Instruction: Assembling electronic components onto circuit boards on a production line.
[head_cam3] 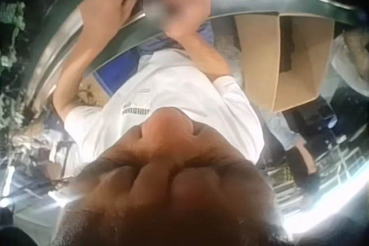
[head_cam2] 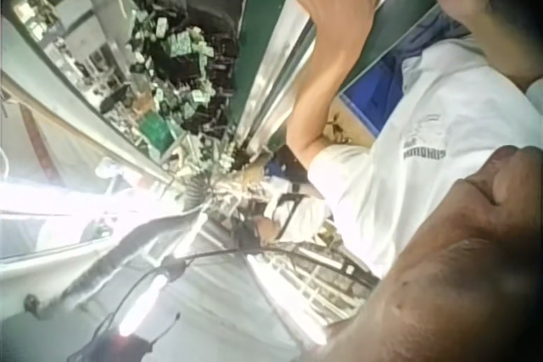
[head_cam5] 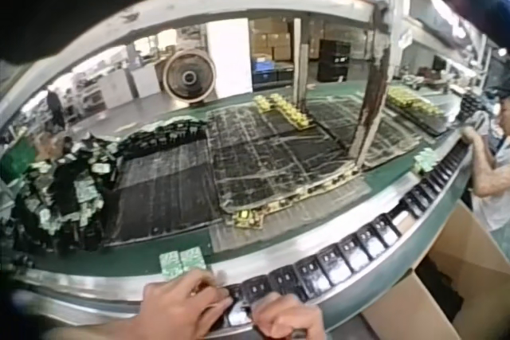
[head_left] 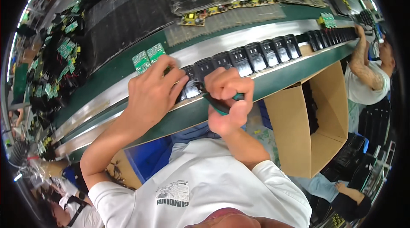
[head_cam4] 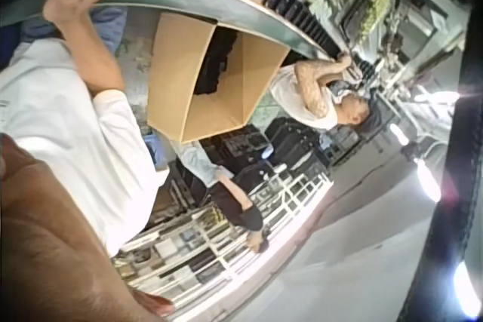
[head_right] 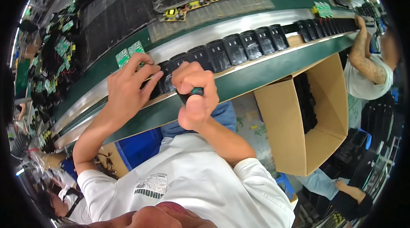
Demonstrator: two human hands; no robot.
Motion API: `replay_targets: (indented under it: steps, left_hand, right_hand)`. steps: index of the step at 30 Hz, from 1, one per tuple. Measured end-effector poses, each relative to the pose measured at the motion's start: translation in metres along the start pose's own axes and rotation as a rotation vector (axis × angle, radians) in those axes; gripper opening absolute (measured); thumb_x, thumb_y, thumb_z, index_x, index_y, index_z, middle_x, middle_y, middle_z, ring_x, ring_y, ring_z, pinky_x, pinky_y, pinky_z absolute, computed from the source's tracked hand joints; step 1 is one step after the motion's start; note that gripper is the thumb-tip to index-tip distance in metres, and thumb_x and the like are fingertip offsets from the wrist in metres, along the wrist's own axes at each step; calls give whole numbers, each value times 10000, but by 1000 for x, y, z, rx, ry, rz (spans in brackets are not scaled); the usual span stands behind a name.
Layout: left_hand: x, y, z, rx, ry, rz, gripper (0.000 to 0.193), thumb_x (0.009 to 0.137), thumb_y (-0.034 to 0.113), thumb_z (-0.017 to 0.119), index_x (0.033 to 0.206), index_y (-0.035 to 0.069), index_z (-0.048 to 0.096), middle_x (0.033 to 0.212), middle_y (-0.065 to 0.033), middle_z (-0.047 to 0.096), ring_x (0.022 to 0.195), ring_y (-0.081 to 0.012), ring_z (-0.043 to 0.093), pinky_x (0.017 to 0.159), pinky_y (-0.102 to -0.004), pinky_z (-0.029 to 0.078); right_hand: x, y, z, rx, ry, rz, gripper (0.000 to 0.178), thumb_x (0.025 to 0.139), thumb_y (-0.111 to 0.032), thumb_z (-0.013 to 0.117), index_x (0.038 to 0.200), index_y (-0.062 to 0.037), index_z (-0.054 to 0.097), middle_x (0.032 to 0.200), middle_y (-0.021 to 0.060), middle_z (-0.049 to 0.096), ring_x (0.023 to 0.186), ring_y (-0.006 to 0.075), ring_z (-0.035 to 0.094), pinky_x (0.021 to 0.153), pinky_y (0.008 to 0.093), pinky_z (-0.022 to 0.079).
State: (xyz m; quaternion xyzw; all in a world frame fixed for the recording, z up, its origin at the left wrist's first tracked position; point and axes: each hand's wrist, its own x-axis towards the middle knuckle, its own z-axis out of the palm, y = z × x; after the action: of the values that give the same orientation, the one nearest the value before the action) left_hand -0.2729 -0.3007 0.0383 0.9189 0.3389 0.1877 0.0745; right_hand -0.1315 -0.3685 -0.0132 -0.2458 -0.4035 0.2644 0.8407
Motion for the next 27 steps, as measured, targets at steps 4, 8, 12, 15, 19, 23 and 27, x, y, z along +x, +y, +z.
replay_targets:
  steps: [4, 8, 12, 15, 19, 23, 27]
  left_hand:
    - [0, -2, 9, -9, 110, 70, 56, 857, 110, 750, 861, 101, 696, 1058, -10, 594, 775, -186, 606, 630, -303, 470]
    - [3, -2, 11, 7, 112, 63, 67, 829, 103, 752, 810, 100, 688, 1033, -7, 582, 776, -179, 578, 630, -300, 462]
    - [5, -3, 13, 51, 92, 69, 77, 819, 101, 750, 782, 98, 683, 1002, -7, 563, 758, -177, 553, 619, -302, 454]
    - [7, -4, 12, 92, 72, 75, 82, 817, 102, 748, 772, 95, 679, 979, -8, 549, 740, -178, 536, 608, -304, 448]
    - [12, -3, 10, 121, 18, 96, 86, 820, 111, 727, 748, 92, 685, 931, -18, 543, 720, -183, 540, 570, -326, 448]
    - [18, -3, 8, 177, -28, 104, 96, 824, 121, 714, 735, 93, 692, 914, -29, 558, 710, -195, 570, 541, -343, 452]
    - [21, -1, 7, 211, -102, 87, 75, 834, 131, 728, 774, 93, 703, 922, -21, 568, 729, -204, 595, 564, -343, 452]
  right_hand:
    - [-1, 0, -2, 6, 1, 21, 292, 1050, -384, 503, 933, -124, 442, 809, 58, 478, 690, 173, 380, 620, 330, 360]
    - [0, 5, -5, 90, -2, -18, 183, 985, -264, 497, 937, -90, 467, 824, 82, 513, 708, 188, 398, 666, 346, 395]
    - [1, 2, -4, 49, -9, -1, 245, 1012, -334, 497, 937, -106, 451, 817, 69, 492, 697, 181, 390, 645, 336, 379]
    - [2, 0, -3, -17, -17, 28, 343, 1062, -444, 499, 935, -133, 428, 804, 48, 460, 680, 170, 376, 609, 322, 351]
    - [1, 0, -5, -20, -23, 29, 346, 1063, -448, 495, 938, -133, 425, 804, 49, 456, 682, 170, 378, 604, 321, 349]
    - [1, 0, -5, -25, -22, 26, 329, 1062, -431, 488, 939, -133, 421, 803, 50, 455, 683, 169, 378, 612, 318, 351]
    - [2, 2, -4, -12, -45, 11, 301, 1058, -402, 480, 943, -129, 426, 804, 53, 455, 683, 168, 375, 619, 315, 348]
